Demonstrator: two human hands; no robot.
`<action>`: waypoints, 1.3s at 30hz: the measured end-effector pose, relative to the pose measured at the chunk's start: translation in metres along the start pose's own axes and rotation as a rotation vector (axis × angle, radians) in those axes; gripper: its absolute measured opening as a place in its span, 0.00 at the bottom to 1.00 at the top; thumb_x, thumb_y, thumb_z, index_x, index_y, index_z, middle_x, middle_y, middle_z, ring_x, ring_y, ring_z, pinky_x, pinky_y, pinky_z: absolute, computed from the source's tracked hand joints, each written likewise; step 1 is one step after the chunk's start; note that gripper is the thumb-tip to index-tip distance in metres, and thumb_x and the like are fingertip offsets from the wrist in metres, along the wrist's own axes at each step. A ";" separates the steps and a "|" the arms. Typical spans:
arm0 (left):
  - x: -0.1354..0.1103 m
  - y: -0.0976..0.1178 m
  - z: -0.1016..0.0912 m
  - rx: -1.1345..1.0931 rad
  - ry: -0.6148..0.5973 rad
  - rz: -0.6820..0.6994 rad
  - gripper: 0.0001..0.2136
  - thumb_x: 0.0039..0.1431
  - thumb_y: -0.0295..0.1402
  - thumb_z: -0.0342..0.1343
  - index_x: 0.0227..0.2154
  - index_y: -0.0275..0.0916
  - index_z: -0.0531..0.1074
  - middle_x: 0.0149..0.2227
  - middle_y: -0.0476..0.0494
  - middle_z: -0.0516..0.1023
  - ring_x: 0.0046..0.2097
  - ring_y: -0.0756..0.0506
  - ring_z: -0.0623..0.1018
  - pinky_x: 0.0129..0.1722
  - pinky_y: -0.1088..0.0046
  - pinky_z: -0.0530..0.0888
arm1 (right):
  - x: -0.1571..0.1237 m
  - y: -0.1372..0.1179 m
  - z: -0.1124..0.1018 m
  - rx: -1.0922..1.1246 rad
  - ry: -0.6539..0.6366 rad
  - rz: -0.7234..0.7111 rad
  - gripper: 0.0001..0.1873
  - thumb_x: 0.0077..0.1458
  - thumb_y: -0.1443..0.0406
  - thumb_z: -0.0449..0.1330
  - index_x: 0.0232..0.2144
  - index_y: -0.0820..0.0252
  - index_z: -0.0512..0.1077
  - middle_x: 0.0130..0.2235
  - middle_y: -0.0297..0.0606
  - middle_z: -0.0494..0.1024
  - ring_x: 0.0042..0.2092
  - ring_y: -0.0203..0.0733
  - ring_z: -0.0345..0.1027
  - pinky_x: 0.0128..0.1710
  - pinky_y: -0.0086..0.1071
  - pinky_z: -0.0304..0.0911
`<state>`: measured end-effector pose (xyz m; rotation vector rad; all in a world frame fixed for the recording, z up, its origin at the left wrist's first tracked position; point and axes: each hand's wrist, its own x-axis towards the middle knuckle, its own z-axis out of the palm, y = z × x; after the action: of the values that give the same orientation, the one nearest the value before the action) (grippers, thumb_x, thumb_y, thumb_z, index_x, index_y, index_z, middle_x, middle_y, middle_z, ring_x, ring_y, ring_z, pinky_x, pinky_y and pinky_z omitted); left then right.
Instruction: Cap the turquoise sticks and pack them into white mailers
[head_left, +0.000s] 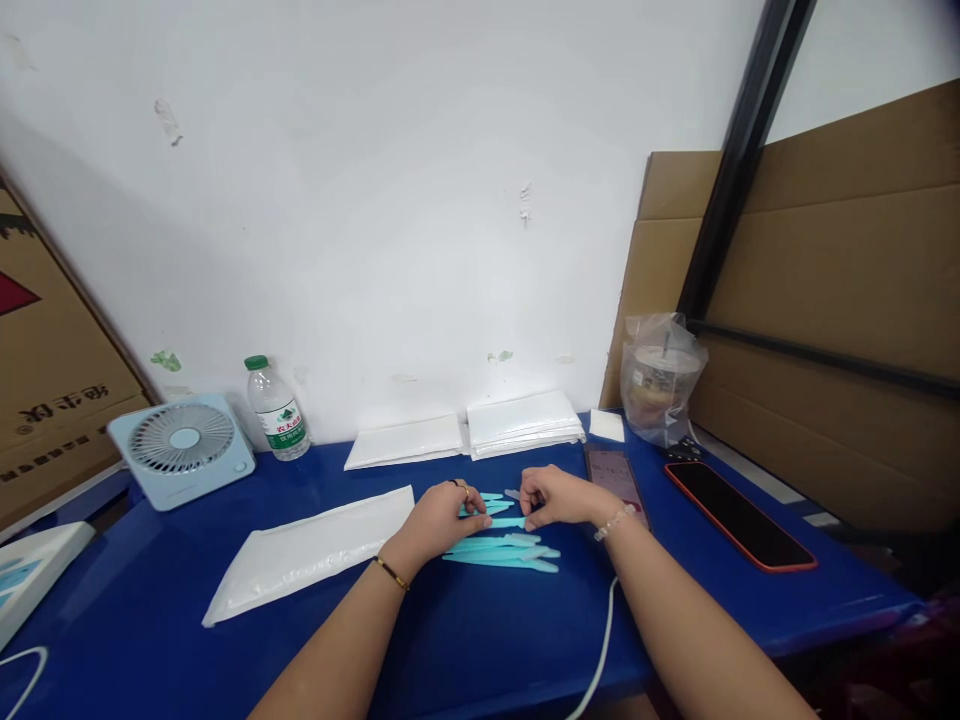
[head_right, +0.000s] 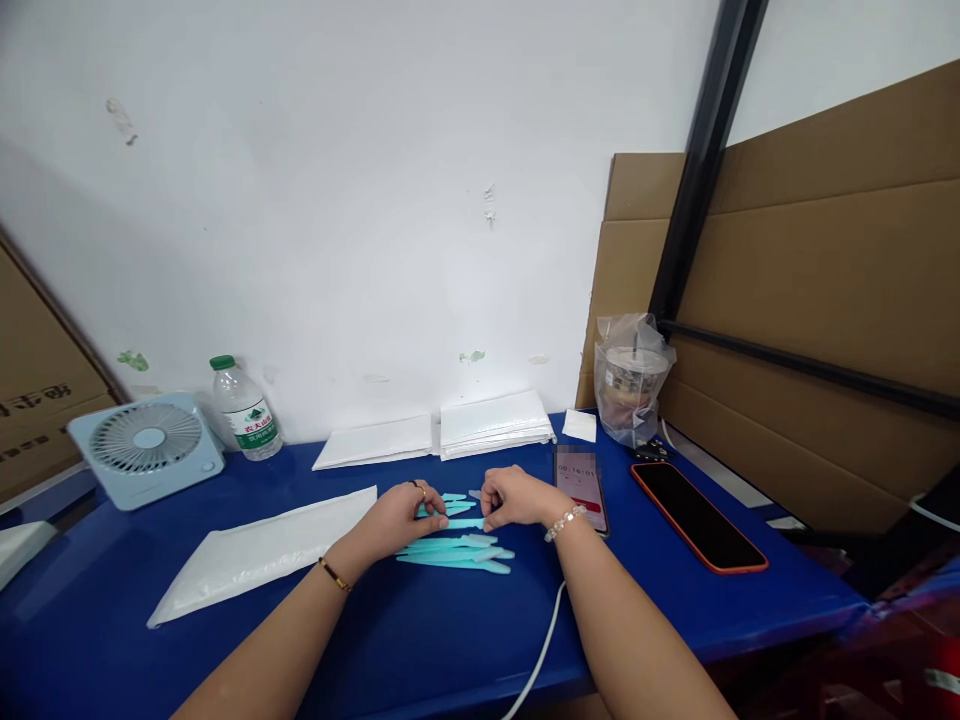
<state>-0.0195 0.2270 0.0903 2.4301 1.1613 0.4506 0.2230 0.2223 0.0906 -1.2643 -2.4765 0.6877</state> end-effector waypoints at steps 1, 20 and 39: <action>0.000 0.002 0.001 0.002 -0.028 0.021 0.11 0.52 0.42 0.54 0.30 0.41 0.75 0.33 0.47 0.75 0.36 0.47 0.72 0.35 0.74 0.64 | 0.001 0.001 0.002 0.013 0.003 -0.012 0.10 0.41 0.58 0.67 0.25 0.58 0.75 0.31 0.33 0.68 0.32 0.35 0.62 0.32 0.27 0.56; 0.000 -0.022 -0.008 0.082 0.029 -0.114 0.10 0.46 0.38 0.59 0.33 0.43 0.73 0.33 0.50 0.75 0.37 0.47 0.72 0.33 0.75 0.63 | 0.002 -0.001 0.004 0.124 0.162 0.008 0.11 0.44 0.58 0.64 0.27 0.59 0.75 0.32 0.34 0.71 0.33 0.35 0.64 0.30 0.26 0.58; 0.001 -0.008 -0.007 0.108 0.013 0.047 0.09 0.56 0.36 0.51 0.30 0.41 0.75 0.33 0.48 0.76 0.35 0.47 0.72 0.34 0.75 0.63 | 0.005 -0.009 0.004 0.046 0.180 -0.025 0.06 0.49 0.63 0.61 0.26 0.61 0.72 0.32 0.35 0.70 0.32 0.35 0.63 0.29 0.26 0.56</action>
<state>-0.0274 0.2339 0.0922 2.5553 1.1641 0.4292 0.2122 0.2209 0.0915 -1.2203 -2.3142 0.5930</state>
